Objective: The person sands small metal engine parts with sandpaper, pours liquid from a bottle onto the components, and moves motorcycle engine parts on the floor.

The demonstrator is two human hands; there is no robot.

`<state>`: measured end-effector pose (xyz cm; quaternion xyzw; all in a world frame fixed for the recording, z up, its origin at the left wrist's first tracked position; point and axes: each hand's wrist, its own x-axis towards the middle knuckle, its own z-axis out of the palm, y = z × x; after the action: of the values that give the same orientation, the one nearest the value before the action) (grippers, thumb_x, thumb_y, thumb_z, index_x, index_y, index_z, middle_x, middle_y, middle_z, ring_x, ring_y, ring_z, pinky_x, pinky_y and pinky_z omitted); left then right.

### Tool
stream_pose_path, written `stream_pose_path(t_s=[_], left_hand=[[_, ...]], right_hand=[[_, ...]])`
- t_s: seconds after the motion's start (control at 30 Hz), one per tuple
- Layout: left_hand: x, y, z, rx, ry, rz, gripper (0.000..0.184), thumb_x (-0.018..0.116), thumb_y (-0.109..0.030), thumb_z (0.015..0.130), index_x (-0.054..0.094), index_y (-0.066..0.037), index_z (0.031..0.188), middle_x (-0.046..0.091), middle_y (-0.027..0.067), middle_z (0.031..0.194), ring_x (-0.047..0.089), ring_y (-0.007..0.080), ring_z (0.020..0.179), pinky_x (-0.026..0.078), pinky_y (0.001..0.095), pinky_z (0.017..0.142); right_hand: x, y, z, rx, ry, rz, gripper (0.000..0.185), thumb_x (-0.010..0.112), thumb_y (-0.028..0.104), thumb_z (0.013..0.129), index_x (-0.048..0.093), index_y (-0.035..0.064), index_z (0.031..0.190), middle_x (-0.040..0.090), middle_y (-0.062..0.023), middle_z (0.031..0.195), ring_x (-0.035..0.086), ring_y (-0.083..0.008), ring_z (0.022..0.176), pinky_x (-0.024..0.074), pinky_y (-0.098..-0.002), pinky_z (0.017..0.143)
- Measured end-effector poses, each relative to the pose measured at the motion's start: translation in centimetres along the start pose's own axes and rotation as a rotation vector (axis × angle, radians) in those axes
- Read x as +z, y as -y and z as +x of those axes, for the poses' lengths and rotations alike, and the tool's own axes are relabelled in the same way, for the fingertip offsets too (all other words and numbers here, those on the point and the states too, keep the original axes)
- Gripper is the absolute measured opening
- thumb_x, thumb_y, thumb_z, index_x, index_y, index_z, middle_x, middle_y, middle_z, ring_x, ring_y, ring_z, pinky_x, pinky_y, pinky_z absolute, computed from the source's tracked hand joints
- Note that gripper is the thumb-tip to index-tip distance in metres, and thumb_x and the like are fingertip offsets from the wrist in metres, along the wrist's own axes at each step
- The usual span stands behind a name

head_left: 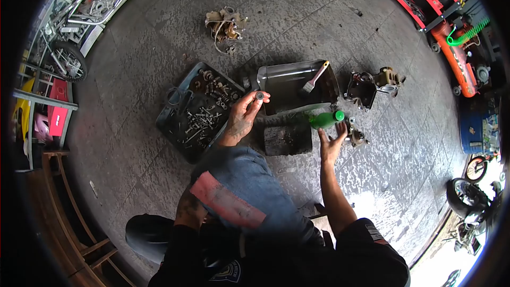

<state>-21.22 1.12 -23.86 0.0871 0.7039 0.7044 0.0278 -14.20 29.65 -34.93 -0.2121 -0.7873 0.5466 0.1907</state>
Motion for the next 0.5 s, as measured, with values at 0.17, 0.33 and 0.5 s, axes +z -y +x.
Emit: stream_pose_path(t_s=[0.17,0.33,0.5], left_hand=[[0.2,1.1,1.6,-0.148,0.000,-0.183,0.029,0.046,-0.026,0.105,0.062,-0.003,0.112,0.046,-0.0050,0.077,0.044,0.0068,0.071,0.041,0.0258,0.073],[-0.3,1.3,2.6,-0.375,-0.128,-0.319,0.043,0.044,-0.043,0.102,0.060,-0.006,0.086,0.042,-0.0058,0.065,0.040,0.0073,0.064,0.036,0.0273,0.065],[-0.2,2.3,4.3,-0.187,-0.188,-0.080,0.030,0.049,-0.024,0.097,0.050,-0.011,0.070,0.043,-0.0049,0.066,0.036,0.0066,0.062,0.031,0.0248,0.059]], right_hand=[[1.5,-2.5,2.7,-0.009,0.054,-0.144,0.093,0.087,0.026,0.073,0.034,-0.0050,0.142,0.046,-0.0266,0.140,0.043,-0.0376,0.133,0.0334,-0.0412,0.111],[0.8,-0.5,3.8,-0.065,0.185,-0.058,0.073,0.086,0.027,0.073,0.050,-0.0071,0.126,0.061,-0.0281,0.115,0.058,-0.0421,0.111,0.0440,-0.0433,0.097],[-1.7,4.4,5.3,-0.216,0.264,-0.101,0.059,0.085,0.023,0.073,0.052,-0.0025,0.116,0.061,-0.0213,0.099,0.061,-0.0373,0.090,0.0485,-0.0436,0.080]])
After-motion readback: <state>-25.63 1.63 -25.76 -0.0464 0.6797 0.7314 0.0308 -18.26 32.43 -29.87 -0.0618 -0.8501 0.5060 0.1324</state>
